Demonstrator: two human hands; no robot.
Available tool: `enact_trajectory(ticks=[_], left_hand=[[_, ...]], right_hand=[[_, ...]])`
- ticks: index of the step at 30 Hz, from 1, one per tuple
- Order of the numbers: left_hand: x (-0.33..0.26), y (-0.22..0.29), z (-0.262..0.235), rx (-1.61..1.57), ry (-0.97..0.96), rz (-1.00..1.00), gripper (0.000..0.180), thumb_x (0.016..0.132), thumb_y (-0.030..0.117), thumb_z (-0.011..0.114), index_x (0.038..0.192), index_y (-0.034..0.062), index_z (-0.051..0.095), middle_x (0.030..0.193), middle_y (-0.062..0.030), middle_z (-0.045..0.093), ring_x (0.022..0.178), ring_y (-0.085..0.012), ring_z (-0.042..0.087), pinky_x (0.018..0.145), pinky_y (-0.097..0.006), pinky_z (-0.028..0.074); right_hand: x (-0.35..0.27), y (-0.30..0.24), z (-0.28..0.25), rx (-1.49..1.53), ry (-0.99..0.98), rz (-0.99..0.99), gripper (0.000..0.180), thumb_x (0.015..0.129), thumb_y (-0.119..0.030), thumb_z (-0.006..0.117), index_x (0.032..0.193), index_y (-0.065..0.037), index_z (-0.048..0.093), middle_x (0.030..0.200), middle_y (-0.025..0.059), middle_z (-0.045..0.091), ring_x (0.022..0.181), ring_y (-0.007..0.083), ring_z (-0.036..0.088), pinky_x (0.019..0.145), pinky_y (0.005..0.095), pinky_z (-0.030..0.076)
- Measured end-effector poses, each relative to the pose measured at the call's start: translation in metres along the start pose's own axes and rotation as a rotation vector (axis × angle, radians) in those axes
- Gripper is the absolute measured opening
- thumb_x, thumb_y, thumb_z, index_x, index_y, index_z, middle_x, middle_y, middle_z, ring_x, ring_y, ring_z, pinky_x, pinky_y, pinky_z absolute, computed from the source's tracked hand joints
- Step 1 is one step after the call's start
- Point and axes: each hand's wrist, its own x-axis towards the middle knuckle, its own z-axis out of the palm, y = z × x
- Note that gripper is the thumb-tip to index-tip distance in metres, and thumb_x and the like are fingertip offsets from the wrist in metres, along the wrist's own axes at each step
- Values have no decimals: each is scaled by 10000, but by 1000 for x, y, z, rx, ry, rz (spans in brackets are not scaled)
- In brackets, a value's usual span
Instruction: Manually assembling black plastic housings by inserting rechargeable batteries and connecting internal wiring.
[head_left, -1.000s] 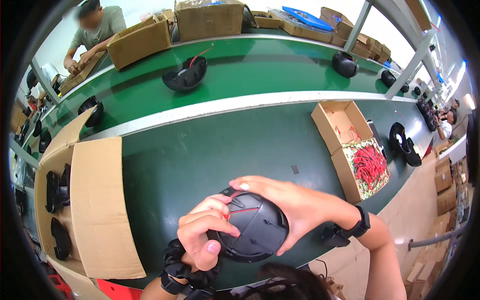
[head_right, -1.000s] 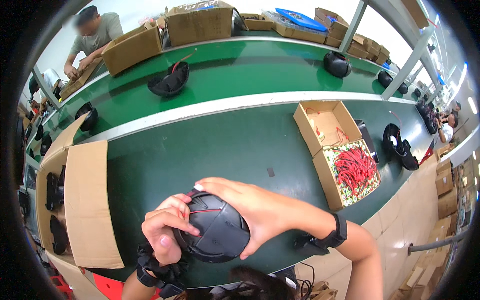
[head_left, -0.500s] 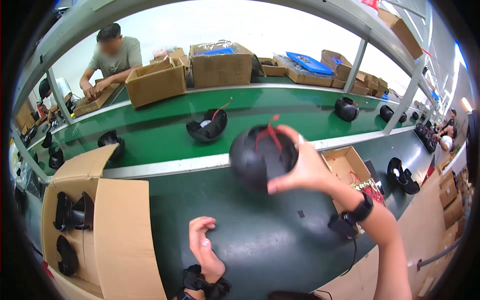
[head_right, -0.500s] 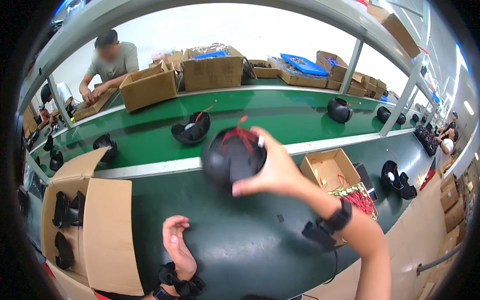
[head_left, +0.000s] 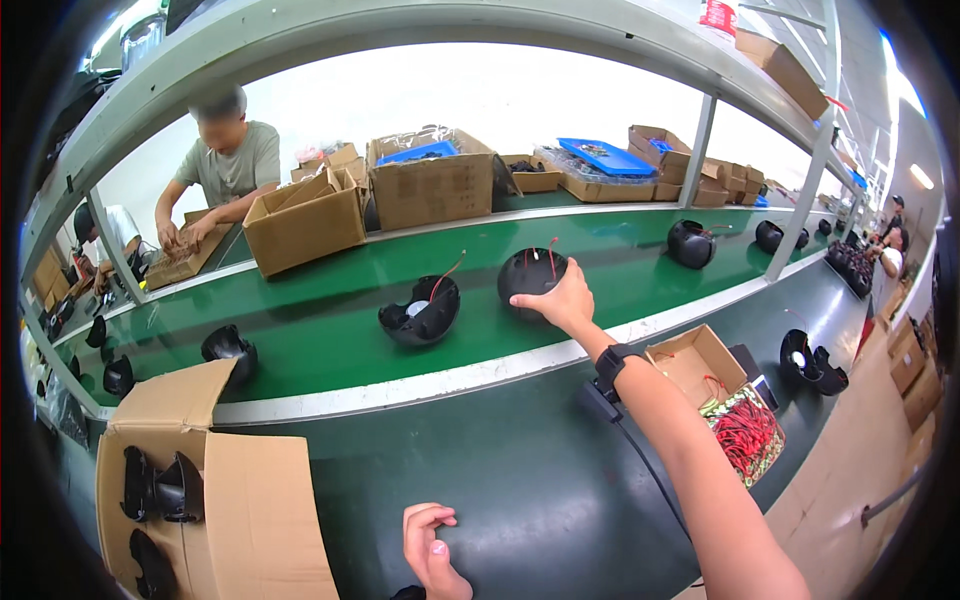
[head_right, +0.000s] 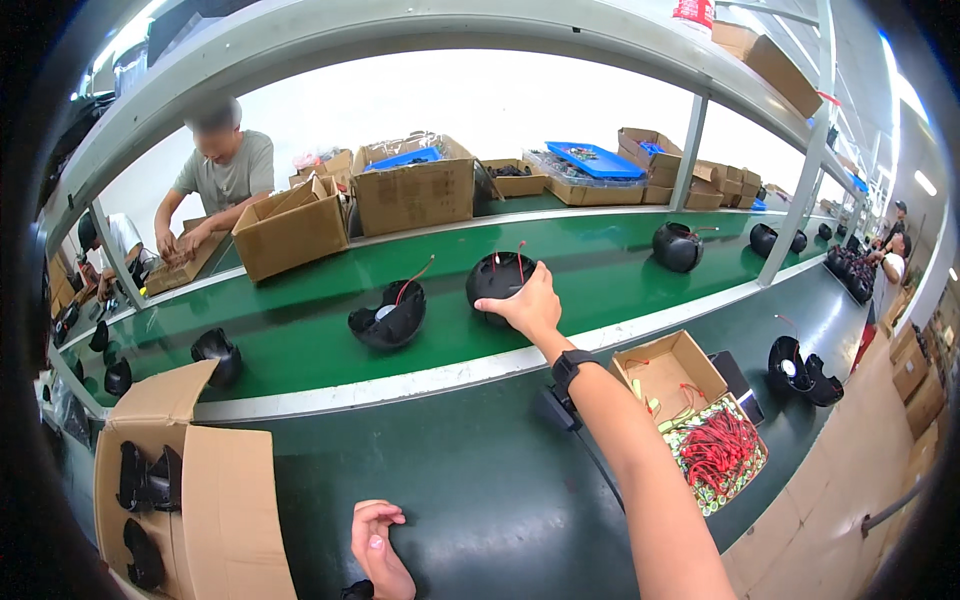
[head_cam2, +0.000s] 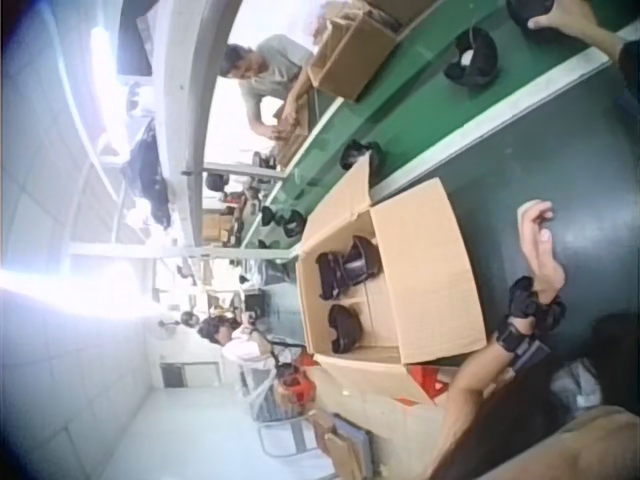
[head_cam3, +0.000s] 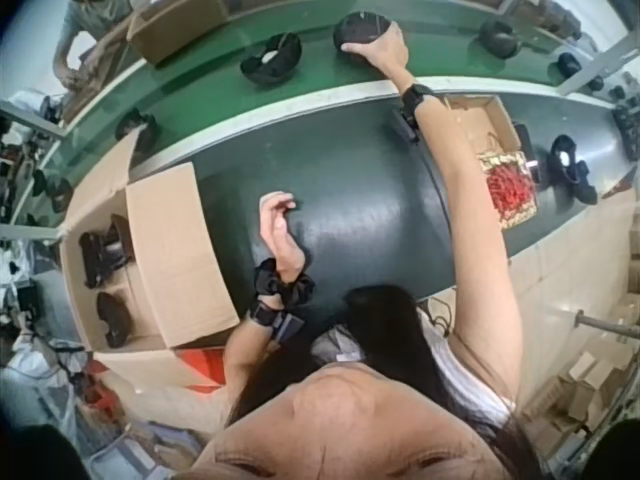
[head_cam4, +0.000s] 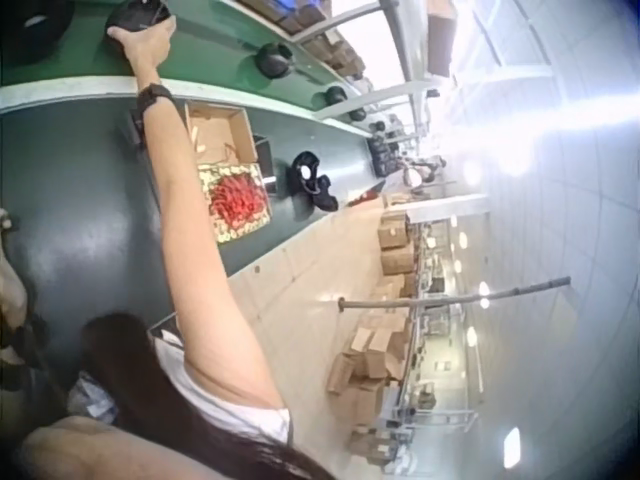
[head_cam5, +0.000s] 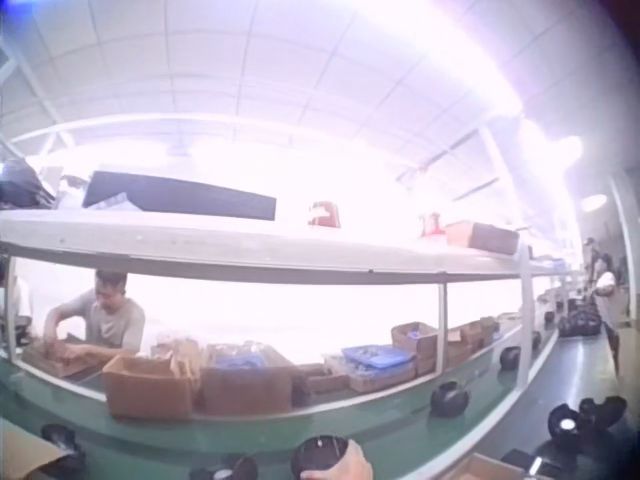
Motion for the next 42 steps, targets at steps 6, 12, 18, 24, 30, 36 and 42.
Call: enact_trajectory(ticks=[6, 12, 18, 24, 30, 36, 42], left_hand=[[2, -2, 0, -4, 4, 15, 393, 922, 283, 371, 1073, -51, 514, 1048, -122, 488, 876, -178, 478, 831, -300, 388], [4, -6, 1, 28, 107, 17, 371, 861, 303, 430, 992, -40, 485, 994, -116, 457, 832, -182, 477, 771, -309, 405], [3, -13, -2, 23, 90, 75, 314, 857, 236, 475, 949, -56, 542, 941, -146, 503, 784, -193, 494, 718, -307, 429], [2, -12, -1, 20, 36, 126, 266, 850, 189, 477, 949, -49, 540, 915, -128, 521, 777, -183, 510, 716, -298, 439], [2, -12, -4, 23, 24, 127, 223, 830, 131, 473, 944, -47, 542, 922, -130, 526, 790, -187, 524, 737, -302, 450], [5, -5, -5, 135, 17, 199, 411, 885, 325, 423, 989, -51, 553, 960, -166, 527, 844, -239, 524, 756, -333, 435], [10, -2, -11, 211, 115, 353, 477, 858, 368, 411, 1038, -53, 547, 1084, -226, 534, 1004, -315, 517, 881, -402, 404]], right_hand=[[4, 1, -6, -80, -72, 55, 1343, 462, -628, 833, 1441, 17, 179, 1469, 222, 277, 1236, 378, 464, 970, 480, 415], [11, -12, -45, 286, 370, -316, 663, 739, -357, 735, 1239, 0, 484, 1256, 199, 500, 1090, 324, 555, 902, 409, 437], [-23, -87, -42, 114, -57, -1121, 172, 734, 13, 588, 891, -41, 633, 878, 90, 636, 877, 258, 606, 784, 375, 473], [-33, -102, 25, -423, -11, -1293, 194, 784, -85, 585, 966, -114, 647, 967, 27, 643, 1052, 198, 551, 929, 390, 380], [-28, -108, 28, -557, -259, -1126, 94, 768, -118, 603, 750, -145, 692, 737, 87, 687, 690, 260, 683, 817, 410, 489], [-75, -87, -40, 292, -687, -527, 180, 774, -191, 725, 875, -46, 692, 766, 75, 677, 655, 181, 642, 582, 303, 517], [-202, -48, -92, 1127, -1180, 444, 71, 887, -145, 654, 896, -90, 611, 738, -42, 574, 615, 45, 529, 529, 193, 480]])
